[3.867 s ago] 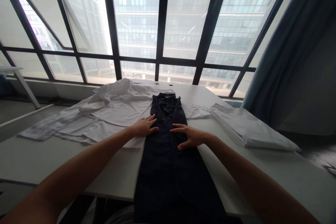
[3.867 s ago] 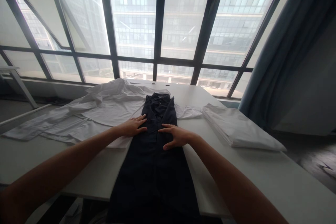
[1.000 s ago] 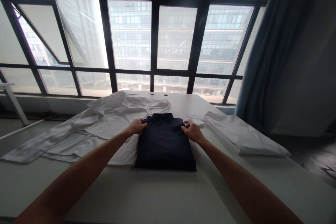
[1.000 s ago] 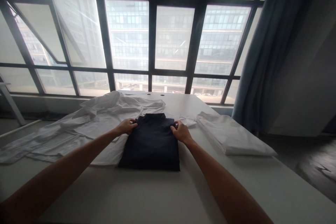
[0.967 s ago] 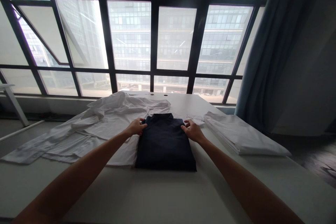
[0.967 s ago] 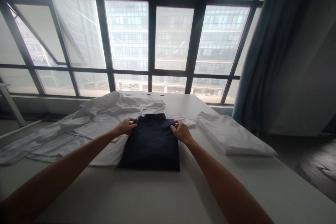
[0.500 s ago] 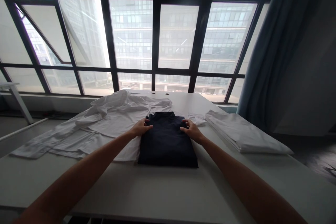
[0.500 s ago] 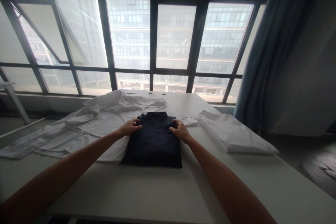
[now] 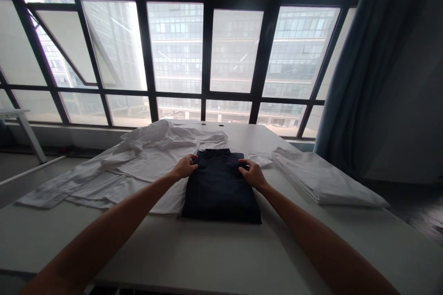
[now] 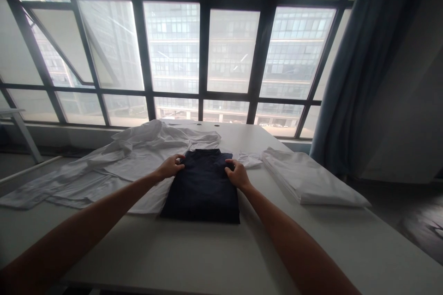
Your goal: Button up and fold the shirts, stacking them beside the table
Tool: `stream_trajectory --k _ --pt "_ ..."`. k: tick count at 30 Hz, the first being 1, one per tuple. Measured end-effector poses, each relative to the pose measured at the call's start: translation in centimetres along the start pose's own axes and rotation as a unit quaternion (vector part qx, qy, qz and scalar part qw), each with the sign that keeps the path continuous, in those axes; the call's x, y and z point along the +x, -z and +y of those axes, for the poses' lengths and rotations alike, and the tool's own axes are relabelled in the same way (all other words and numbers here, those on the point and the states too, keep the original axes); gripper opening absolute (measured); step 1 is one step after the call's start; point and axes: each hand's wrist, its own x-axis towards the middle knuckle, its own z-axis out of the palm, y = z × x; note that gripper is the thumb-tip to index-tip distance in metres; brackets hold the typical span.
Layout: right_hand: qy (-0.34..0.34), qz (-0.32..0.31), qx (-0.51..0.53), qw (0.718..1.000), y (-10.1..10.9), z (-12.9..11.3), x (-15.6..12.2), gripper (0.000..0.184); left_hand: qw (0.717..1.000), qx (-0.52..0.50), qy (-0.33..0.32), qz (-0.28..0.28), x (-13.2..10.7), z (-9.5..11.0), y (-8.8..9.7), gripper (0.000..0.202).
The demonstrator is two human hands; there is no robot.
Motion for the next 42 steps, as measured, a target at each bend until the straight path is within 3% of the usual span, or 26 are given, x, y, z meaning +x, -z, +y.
stream_trajectory --k 3,5,8,10,14,16,19,26,29,32,34,38,42 --pt "0.032 0.003 -0.124 0.992 0.5 -1.3 -0.5 0.039 0.984 0.162 -0.068 0.026 -2.0 1.6 0.8 0.034" --pt "0.056 0.006 -0.205 0.977 0.8 -2.9 -1.3 0.042 0.96 0.231 -0.154 0.024 -4.1 3.1 0.5 0.028" --pt "0.099 -0.006 -0.247 0.964 0.3 -5.9 -3.1 0.045 0.919 0.228 -0.314 -0.079 -7.4 5.1 -1.4 0.034" --pt "0.127 -0.045 -0.239 0.962 -0.8 -7.5 -4.6 0.049 0.899 0.227 -0.352 -0.128 -9.0 5.6 -3.1 0.042" --pt "0.106 -0.182 -0.234 0.949 -3.0 -8.3 -7.2 0.059 0.895 0.271 -0.312 -0.17 -10.0 4.8 -5.3 0.058" --pt "0.089 -0.218 -0.236 0.943 -3.5 -7.8 -7.8 0.065 0.899 0.289 -0.283 -0.169 -9.9 4.0 -5.7 0.066" --pt "0.065 -0.229 -0.258 0.936 -3.0 -6.8 -7.5 0.074 0.908 0.298 -0.248 -0.16 -9.6 3.0 -5.5 0.068" --pt "-0.079 -0.222 -0.317 0.919 -0.9 -4.3 -5.0 0.082 0.922 0.322 -0.153 -0.15 -8.4 1.8 -4.4 0.067" --pt "-0.067 -0.193 -0.328 0.923 -1.0 -4.2 -4.5 0.076 0.923 0.344 -0.098 -0.141 -6.4 2.3 -4.3 0.071" --pt "0.015 -0.166 -0.319 0.933 -1.6 -4.9 -4.1 0.071 0.914 0.363 -0.12 -0.134 -2.8 3.0 -4.7 0.07" --pt "0.048 -0.189 -0.308 0.931 -1.9 -5.0 -3.8 0.071 0.908 0.376 -0.13 -0.131 0.1 2.8 -4.9 0.067" --pt "-0.015 -0.247 -0.301 0.921 -1.5 -3.9 -3.0 0.074 0.922 0.365 -0.049 -0.122 5.0 0.5 -4.5 0.07" --pt "-0.027 -0.222 -0.302 0.927 -0.7 -2.9 -2.8 0.072 0.932 0.336 -0.041 -0.132 6.2 -1.2 -3.5 0.071"
